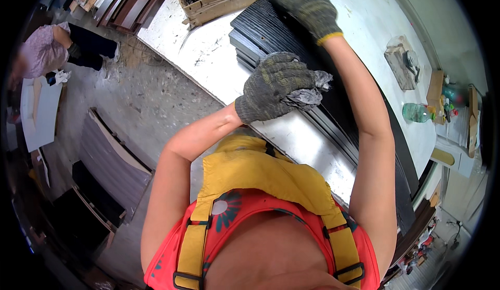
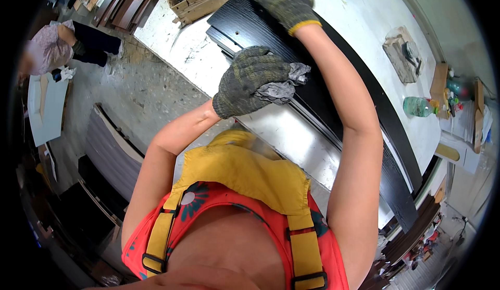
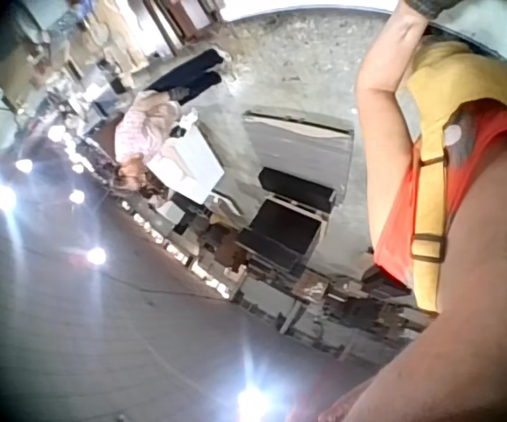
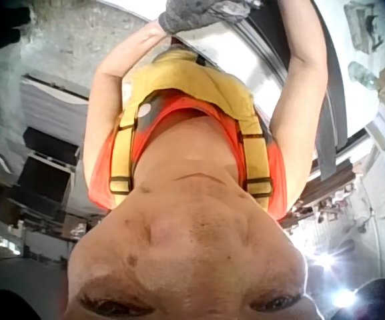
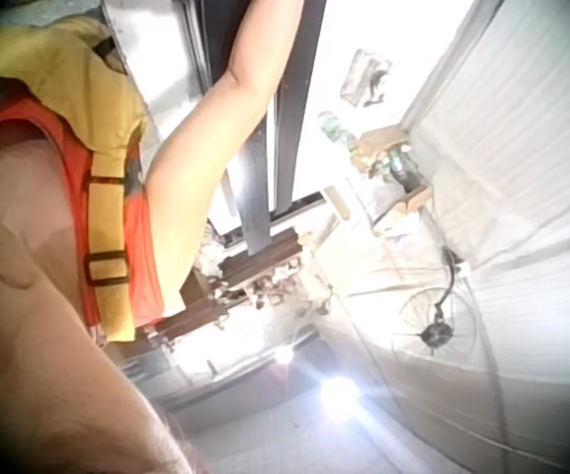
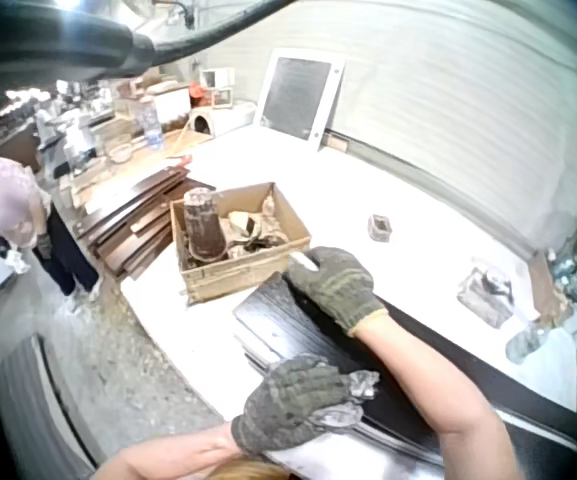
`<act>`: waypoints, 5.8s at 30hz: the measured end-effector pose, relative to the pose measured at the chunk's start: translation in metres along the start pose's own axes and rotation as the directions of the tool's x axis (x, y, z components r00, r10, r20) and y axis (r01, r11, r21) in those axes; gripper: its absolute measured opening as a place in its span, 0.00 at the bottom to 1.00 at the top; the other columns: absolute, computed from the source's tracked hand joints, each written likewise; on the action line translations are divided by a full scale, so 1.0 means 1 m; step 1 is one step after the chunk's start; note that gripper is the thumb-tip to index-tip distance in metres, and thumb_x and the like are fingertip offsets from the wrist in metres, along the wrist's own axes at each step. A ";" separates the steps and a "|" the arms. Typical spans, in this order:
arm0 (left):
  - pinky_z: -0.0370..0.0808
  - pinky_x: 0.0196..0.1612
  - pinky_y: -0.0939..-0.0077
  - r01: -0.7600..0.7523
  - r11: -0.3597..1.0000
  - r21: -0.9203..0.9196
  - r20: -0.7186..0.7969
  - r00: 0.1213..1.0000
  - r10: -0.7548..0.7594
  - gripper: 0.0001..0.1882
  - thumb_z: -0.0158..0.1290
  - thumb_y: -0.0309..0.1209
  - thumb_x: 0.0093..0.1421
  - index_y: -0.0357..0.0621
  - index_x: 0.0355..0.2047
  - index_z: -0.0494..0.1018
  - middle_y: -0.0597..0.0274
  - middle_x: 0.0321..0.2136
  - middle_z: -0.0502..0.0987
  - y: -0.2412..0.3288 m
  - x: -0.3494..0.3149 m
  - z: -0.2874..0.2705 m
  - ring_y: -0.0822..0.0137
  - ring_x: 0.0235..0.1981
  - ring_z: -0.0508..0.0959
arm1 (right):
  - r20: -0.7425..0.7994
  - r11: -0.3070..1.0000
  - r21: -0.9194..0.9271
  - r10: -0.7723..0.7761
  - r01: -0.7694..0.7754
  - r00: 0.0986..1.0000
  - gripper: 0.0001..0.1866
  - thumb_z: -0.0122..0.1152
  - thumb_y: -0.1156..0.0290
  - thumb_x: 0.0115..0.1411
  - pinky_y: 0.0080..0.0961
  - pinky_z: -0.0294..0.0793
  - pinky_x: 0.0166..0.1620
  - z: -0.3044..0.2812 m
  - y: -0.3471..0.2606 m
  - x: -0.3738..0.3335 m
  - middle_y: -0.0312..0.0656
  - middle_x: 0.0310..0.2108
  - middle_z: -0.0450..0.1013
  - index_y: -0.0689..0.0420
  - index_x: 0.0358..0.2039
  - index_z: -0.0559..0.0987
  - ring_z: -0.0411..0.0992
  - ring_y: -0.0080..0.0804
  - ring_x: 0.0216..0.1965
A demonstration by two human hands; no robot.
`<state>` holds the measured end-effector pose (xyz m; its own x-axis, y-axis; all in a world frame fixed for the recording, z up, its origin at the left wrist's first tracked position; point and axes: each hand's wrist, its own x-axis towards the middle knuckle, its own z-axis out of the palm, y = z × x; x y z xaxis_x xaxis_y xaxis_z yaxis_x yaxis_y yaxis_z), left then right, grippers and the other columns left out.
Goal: The person applies a dark finish to curved wooden panels using a cloth. They dip the cloth into a container of finish and wipe it onto the surface of the panels, repeating the process on multiple pieces.
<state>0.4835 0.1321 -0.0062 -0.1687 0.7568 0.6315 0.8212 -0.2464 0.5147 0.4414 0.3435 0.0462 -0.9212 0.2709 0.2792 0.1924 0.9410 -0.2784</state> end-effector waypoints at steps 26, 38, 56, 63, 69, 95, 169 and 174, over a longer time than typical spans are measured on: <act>0.64 0.60 0.55 -0.021 0.998 0.066 0.045 0.999 0.018 0.20 0.60 0.37 0.52 0.48 0.45 0.75 0.61 0.46 0.79 0.003 0.006 -0.004 0.57 0.51 0.76 | -0.247 0.979 -0.196 0.010 -0.060 0.969 0.14 0.59 0.54 0.59 0.33 0.76 0.35 -0.073 0.045 -0.187 0.42 0.32 0.77 0.50 0.38 0.80 0.76 0.38 0.32; 0.64 0.61 0.54 0.010 0.995 0.100 0.051 0.999 -0.016 0.18 0.65 0.35 0.49 0.47 0.40 0.78 0.60 0.42 0.79 0.003 0.004 0.002 0.56 0.48 0.77 | -0.347 0.921 -0.347 0.049 -0.177 0.937 0.07 0.62 0.60 0.57 0.29 0.76 0.35 -0.074 0.043 -0.217 0.36 0.31 0.74 0.46 0.34 0.79 0.75 0.34 0.32; 0.61 0.65 0.61 0.432 0.770 -0.469 0.251 0.901 -0.353 0.29 0.69 0.38 0.44 0.46 0.48 0.76 0.62 0.49 0.76 0.051 0.003 0.009 0.58 0.57 0.71 | -0.308 0.743 0.320 0.668 -0.587 0.677 0.21 0.61 0.58 0.59 0.31 0.73 0.49 -0.116 0.091 -0.328 0.48 0.42 0.77 0.61 0.47 0.78 0.76 0.37 0.43; 0.62 0.63 0.57 0.150 0.988 -0.031 0.243 0.960 -0.138 0.24 0.63 0.42 0.49 0.48 0.46 0.77 0.62 0.45 0.79 0.059 0.017 0.018 0.58 0.53 0.74 | -0.314 0.756 0.321 0.654 -0.571 0.689 0.19 0.64 0.64 0.58 0.29 0.73 0.50 -0.115 0.075 -0.335 0.45 0.43 0.77 0.61 0.47 0.78 0.76 0.35 0.44; 0.64 0.60 0.54 0.063 0.996 0.057 0.238 0.968 -0.075 0.20 0.61 0.41 0.50 0.48 0.43 0.78 0.63 0.43 0.80 0.059 0.017 0.030 0.60 0.50 0.77 | -0.114 0.630 0.538 0.713 -0.560 0.692 0.20 0.63 0.63 0.59 0.29 0.74 0.50 -0.145 0.096 -0.344 0.44 0.44 0.77 0.60 0.48 0.77 0.75 0.32 0.45; 0.67 0.57 0.52 0.058 0.997 0.047 0.186 0.980 -0.066 0.15 0.65 0.34 0.47 0.53 0.37 0.79 0.66 0.42 0.81 0.055 0.015 0.037 0.60 0.48 0.78 | 0.102 0.948 0.204 0.227 -0.244 0.968 0.15 0.70 0.64 0.51 0.33 0.76 0.40 -0.160 0.118 -0.290 0.39 0.32 0.76 0.54 0.39 0.80 0.76 0.40 0.35; 0.67 0.56 0.52 0.009 1.000 0.022 0.256 0.967 -0.014 0.14 0.59 0.37 0.50 0.57 0.39 0.80 0.67 0.47 0.80 0.045 -0.006 0.038 0.61 0.50 0.77 | 0.182 0.742 0.533 -0.570 0.407 0.801 0.15 0.62 0.65 0.54 0.35 0.73 0.49 -0.106 0.141 -0.151 0.42 0.42 0.74 0.50 0.44 0.79 0.73 0.43 0.45; 0.67 0.56 0.49 -0.011 1.000 0.026 0.282 0.959 0.003 0.17 0.59 0.37 0.51 0.57 0.43 0.79 0.69 0.49 0.78 0.045 -0.011 0.038 0.60 0.51 0.76 | -0.102 0.653 0.343 -0.689 0.675 0.718 0.11 0.60 0.59 0.57 0.30 0.76 0.48 -0.053 0.104 -0.079 0.34 0.43 0.75 0.47 0.38 0.81 0.74 0.36 0.44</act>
<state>0.5430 0.1358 -0.0120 -0.0058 0.8960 0.4439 0.8371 -0.2384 0.4923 0.5520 0.4305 0.0438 -0.7591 -0.4328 0.4862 -0.6125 0.7277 -0.3087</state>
